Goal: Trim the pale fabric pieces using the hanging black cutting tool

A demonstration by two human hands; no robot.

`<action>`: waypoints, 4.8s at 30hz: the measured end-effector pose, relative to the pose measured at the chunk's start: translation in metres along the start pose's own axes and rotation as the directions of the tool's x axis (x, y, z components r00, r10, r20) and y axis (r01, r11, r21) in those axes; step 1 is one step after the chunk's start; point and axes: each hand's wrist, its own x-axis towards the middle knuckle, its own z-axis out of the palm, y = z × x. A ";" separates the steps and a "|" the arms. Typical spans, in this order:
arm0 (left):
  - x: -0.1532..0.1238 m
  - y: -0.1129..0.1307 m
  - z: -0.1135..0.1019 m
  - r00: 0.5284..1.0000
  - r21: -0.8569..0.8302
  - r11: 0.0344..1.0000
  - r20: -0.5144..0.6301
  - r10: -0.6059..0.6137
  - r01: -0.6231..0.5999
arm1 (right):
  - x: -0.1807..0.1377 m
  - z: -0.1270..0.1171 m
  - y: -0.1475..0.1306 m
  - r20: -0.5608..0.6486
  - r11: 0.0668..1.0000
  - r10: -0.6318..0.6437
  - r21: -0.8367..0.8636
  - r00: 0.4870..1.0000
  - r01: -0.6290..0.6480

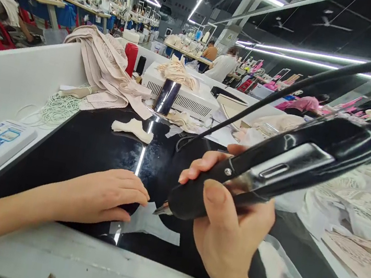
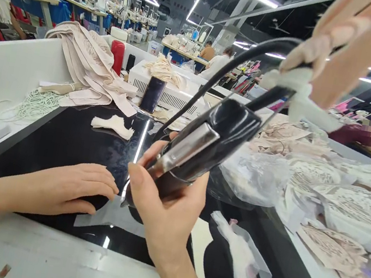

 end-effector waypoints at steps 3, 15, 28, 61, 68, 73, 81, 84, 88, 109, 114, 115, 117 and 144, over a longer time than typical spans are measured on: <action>0.011 -0.004 -0.001 0.994 -0.087 0.996 0.113 -0.016 0.026 | -0.004 -0.002 0.005 -0.015 1.000 -0.003 0.005 1.000 0.003; 0.007 -0.015 0.000 0.978 -0.109 0.990 0.195 -0.072 0.094 | -0.011 0.010 0.022 0.020 0.992 -0.025 0.124 0.999 0.023; 0.005 -0.017 0.001 0.981 -0.140 0.985 0.180 -0.071 0.097 | -0.012 0.012 0.032 0.044 0.988 -0.055 0.150 0.998 0.048; 0.005 -0.018 0.002 0.983 -0.167 0.982 0.171 -0.062 0.091 | -0.029 0.030 0.021 0.101 0.989 0.015 0.146 0.995 -0.030; 0.000 -0.018 -0.008 0.980 -0.053 0.995 0.187 -0.070 0.081 | -0.007 0.010 0.010 -0.031 0.994 -0.017 0.110 0.999 0.020; -0.009 -0.040 -0.011 0.995 0.167 0.982 0.037 -0.095 0.087 | -0.002 -0.002 0.011 -0.093 0.998 -0.009 0.056 0.996 0.014; -0.006 -0.033 -0.004 0.961 0.171 0.965 -0.224 -0.160 0.200 | -0.006 0.002 0.020 -0.099 0.994 -0.027 0.102 0.995 0.037; -0.005 -0.022 0.002 0.963 0.057 0.974 -0.177 -0.205 0.218 | -0.003 0.012 0.023 -0.130 0.992 -0.021 0.121 0.991 0.037; -0.006 -0.016 0.009 0.962 -0.001 0.967 -0.097 -0.255 0.256 | 0.001 0.022 0.028 -0.147 0.992 -0.034 0.113 0.989 0.051; -0.007 -0.007 0.010 0.946 0.067 0.948 0.074 -0.314 0.310 | -0.004 0.019 0.036 -0.156 0.997 -0.047 0.045 0.987 0.055; -0.004 -0.005 0.010 0.949 0.061 0.950 0.059 -0.308 0.305 | -0.010 0.018 0.035 -0.115 0.990 -0.031 0.133 0.993 0.046; -0.004 -0.004 0.010 0.952 0.056 0.953 0.054 -0.302 0.299 | -0.011 0.018 0.035 -0.106 0.989 -0.030 0.139 0.994 0.045; -0.003 -0.004 0.009 0.955 0.050 0.955 0.051 -0.293 0.291 | -0.014 0.018 0.036 -0.090 0.988 -0.027 0.146 0.996 0.040; 0.000 -0.003 0.007 0.964 0.042 0.965 0.051 -0.262 0.260 | -0.033 0.018 0.026 -0.001 0.974 -0.002 0.227 1.000 0.002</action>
